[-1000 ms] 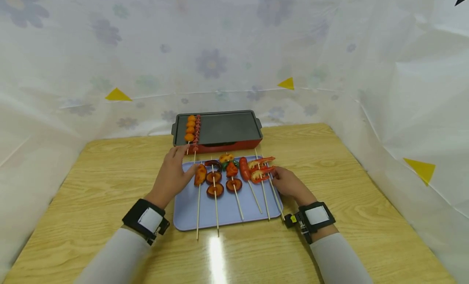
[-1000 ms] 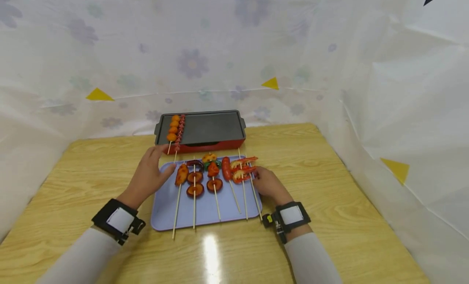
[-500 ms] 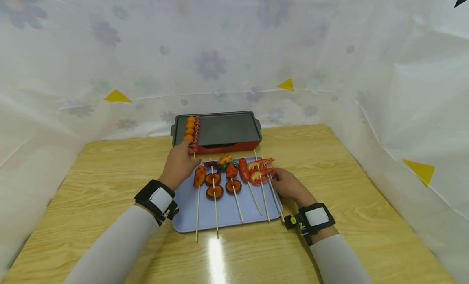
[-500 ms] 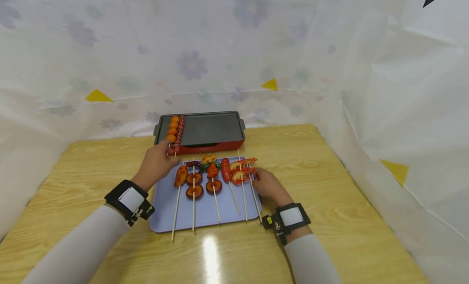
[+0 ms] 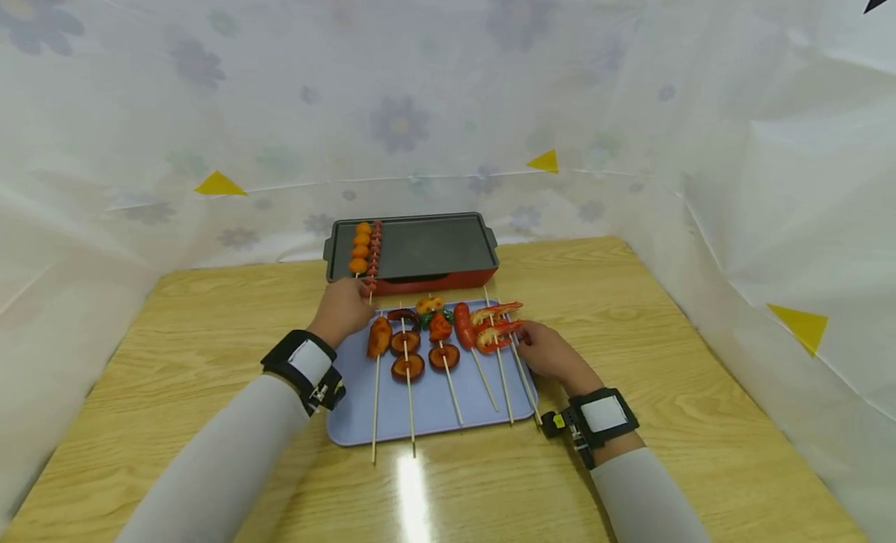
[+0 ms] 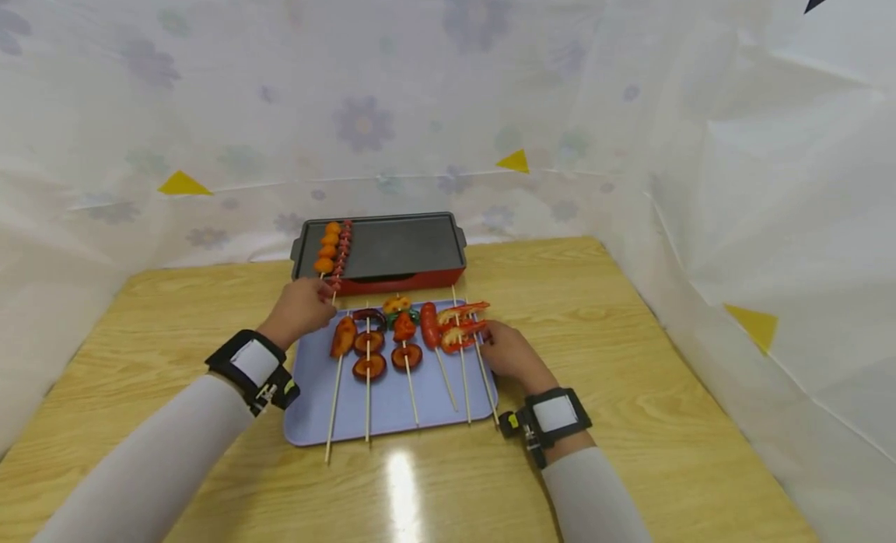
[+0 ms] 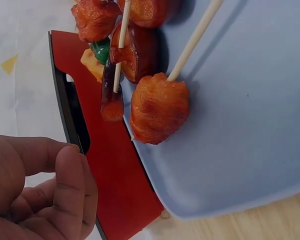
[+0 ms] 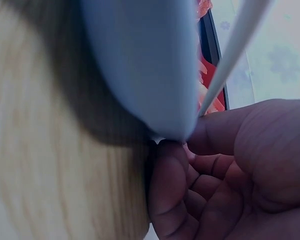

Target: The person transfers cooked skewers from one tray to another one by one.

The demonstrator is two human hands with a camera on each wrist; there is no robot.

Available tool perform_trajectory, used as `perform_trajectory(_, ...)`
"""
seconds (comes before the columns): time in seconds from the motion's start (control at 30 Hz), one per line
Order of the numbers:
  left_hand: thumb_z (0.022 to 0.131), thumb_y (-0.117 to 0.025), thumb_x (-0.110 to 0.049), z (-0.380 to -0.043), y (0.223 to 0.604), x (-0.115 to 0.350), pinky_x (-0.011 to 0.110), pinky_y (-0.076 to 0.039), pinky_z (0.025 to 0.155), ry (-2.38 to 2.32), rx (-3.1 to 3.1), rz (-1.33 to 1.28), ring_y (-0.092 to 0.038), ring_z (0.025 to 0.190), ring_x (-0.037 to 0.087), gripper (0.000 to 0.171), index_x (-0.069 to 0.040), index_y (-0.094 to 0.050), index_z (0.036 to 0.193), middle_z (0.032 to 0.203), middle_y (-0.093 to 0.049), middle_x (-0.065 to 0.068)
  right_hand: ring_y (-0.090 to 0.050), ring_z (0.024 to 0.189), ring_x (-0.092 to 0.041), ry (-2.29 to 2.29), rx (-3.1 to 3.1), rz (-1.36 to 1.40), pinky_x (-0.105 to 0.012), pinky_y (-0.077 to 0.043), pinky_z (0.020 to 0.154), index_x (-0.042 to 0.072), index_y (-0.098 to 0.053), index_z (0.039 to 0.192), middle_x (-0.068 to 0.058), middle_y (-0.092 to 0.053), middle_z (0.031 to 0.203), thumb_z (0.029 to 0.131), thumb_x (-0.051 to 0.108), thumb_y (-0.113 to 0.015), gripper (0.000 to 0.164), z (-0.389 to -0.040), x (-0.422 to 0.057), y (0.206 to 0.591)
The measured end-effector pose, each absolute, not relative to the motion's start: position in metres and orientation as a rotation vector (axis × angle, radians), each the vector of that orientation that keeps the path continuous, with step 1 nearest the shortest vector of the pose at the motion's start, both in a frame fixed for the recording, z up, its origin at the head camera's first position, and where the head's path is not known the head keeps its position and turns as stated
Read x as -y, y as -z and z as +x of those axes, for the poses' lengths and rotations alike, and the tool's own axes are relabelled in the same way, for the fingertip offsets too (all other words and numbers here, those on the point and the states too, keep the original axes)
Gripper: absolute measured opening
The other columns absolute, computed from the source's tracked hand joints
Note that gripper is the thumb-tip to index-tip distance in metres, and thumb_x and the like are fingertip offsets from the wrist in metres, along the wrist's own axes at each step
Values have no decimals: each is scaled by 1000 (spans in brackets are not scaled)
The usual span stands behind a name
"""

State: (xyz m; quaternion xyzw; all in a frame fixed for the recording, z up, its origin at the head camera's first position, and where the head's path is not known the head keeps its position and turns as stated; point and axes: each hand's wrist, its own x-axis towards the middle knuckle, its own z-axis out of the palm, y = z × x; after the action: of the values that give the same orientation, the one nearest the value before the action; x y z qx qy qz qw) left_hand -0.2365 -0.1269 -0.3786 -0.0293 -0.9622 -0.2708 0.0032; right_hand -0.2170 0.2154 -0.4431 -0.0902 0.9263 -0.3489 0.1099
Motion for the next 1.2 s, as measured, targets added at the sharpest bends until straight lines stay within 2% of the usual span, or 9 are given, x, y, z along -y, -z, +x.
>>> perform_trajectory(0.37, 82, -55, 3, -232, 373, 128, 40, -48, 71, 924, 2979, -119, -57, 82, 32, 27, 9, -62, 107, 102, -64, 23, -45, 64, -19, 1029, -2718, -249, -31, -37, 57, 1, -53, 91, -7, -45, 75, 95, 4, -49, 6, -218, -214, 444)
perform_trajectory(0.53, 84, -51, 3, -227, 375, 131, 38, -45, 66, 988, 2951, -89, -54, 77, 30, 26, 6, -59, 108, 99, -62, 21, -45, 64, -19, 1024, -2719, -251, -31, -36, 57, 3, -49, 89, -7, -43, 75, 96, 4, -50, 7, -219, -215, 445)
perform_trajectory(0.67, 84, -51, 2, -225, 376, 133, 34, -41, 60, 1023, 2939, -67, -53, 71, 27, 25, 4, -57, 109, 91, -60, 17, -45, 64, -20, 1009, -2724, -255, -31, -36, 56, 3, -48, 88, -7, -42, 75, 96, 5, -50, 8, -220, -216, 446)
perform_trajectory(0.83, 85, -55, 2, -221, 377, 135, 31, -39, 58, 1084, 2933, -40, -51, 69, 25, 26, 3, -55, 111, 85, -57, 11, -44, 62, -19, 1012, -2726, -276, -31, -36, 55, 4, -47, 87, -7, -41, 73, 95, 4, -50, 9, -220, -217, 445)
perform_trajectory(1.2, 89, -57, -2, -208, 372, 135, 32, -42, 58, 1174, 2875, -26, -55, 71, 26, 27, 2, -54, 115, 91, -58, 14, -45, 61, -19, 1019, -2712, -264, -31, -37, 54, 3, -48, 89, -7, -43, 73, 96, 4, -49, 7, -220, -216, 445)
